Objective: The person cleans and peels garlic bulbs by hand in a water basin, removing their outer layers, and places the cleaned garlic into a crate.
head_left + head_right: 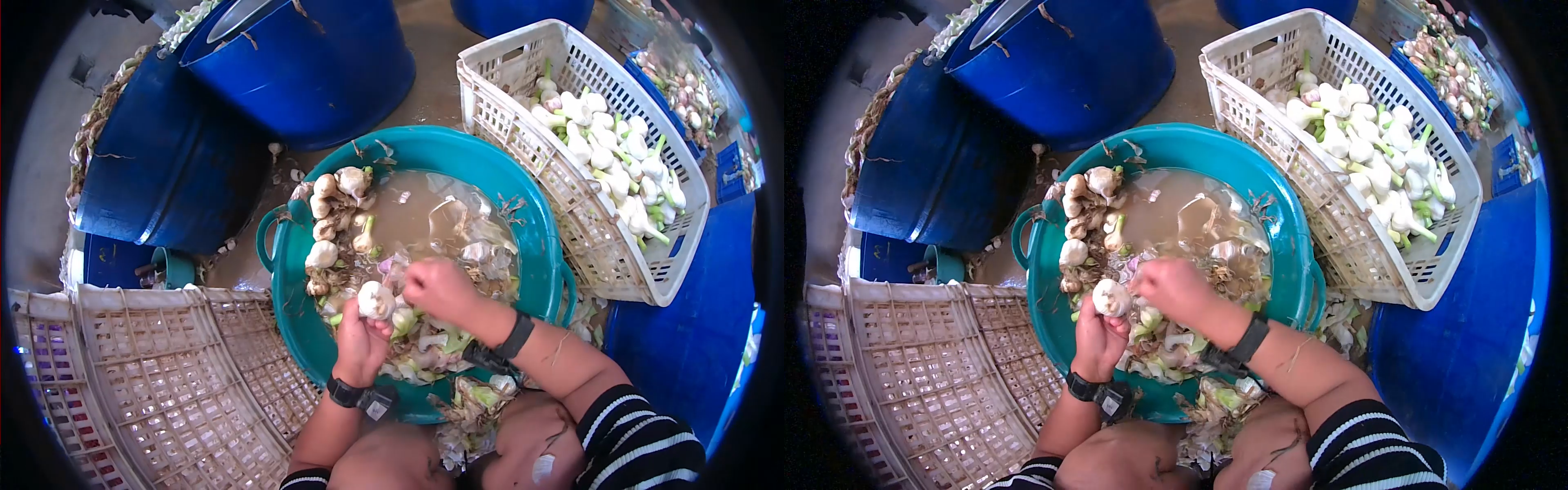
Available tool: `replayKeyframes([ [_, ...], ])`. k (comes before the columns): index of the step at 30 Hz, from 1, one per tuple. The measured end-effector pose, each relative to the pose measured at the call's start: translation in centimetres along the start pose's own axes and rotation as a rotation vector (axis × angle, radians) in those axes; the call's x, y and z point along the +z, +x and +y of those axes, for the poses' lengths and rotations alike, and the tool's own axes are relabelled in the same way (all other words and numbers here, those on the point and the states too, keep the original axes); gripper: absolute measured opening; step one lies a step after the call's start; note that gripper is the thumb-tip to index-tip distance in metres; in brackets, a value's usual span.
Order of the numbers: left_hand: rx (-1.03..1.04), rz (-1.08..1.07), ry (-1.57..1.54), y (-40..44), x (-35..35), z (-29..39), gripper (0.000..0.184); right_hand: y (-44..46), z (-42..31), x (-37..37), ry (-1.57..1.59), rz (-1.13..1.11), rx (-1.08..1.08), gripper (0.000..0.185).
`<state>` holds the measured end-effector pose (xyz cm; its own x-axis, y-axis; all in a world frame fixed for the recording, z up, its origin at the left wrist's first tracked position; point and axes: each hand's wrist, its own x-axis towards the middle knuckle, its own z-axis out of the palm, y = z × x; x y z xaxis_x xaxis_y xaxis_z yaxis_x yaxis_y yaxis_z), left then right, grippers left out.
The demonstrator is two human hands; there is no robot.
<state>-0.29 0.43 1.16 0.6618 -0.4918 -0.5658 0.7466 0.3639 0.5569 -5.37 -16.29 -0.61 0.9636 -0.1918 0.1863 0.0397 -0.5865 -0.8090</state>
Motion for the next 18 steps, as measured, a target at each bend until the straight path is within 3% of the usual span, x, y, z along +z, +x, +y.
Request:
replayKeyframes([
  [1,-0.041,-0.012,-0.031,-0.1,0.0,0.2,0.024,0.3,0.2,-0.6,0.006,-0.06,0.134,0.014],
  [2,-0.036,-0.013,-0.031,0.1,0.0,0.2,0.024,0.3,-0.2,-0.6,0.007,-0.06,0.129,0.014],
  [4,-0.035,0.05,-0.003,0.4,-0.3,-0.2,0.023,-0.5,-1.9,-0.6,0.197,0.154,0.127,0.015],
  [5,-0.042,0.05,-0.001,0.3,0.6,-0.3,0.023,-0.7,-2.7,0.0,0.145,0.207,-0.103,0.016],
  [6,-0.024,0.142,0.013,0.3,1.9,-0.5,0.023,-1.0,-3.5,0.4,0.144,0.21,-0.096,0.016],
  [8,-0.012,0.232,0.03,0.3,2.5,-0.8,0.023,-1.5,-4.7,0.5,-0.181,0.21,-0.282,0.012],
  [9,-0.009,0.182,0.044,0.2,2.0,-0.9,0.024,-1.6,-4.7,0.2,-0.284,0.082,-0.268,0.02],
  [13,-0.067,0.053,-0.028,-0.1,-0.1,-0.8,0.023,-1.4,-1.7,0.6,-0.439,-0.172,-0.177,0.02],
  [15,-0.048,0.073,-0.038,-0.1,0.4,-0.3,0.023,-1.7,1.8,0.8,-0.363,-0.214,0.179,0.015],
  [16,-0.027,0.094,-0.052,0.1,0.7,0.0,0.023,-1.5,1.5,0.7,-0.361,-0.214,0.173,0.015],
  [18,-0.03,0.113,-0.04,0.4,0.0,-0.2,0.024,-2.0,-0.6,0.2,-0.04,0.102,0.031,0.014],
])
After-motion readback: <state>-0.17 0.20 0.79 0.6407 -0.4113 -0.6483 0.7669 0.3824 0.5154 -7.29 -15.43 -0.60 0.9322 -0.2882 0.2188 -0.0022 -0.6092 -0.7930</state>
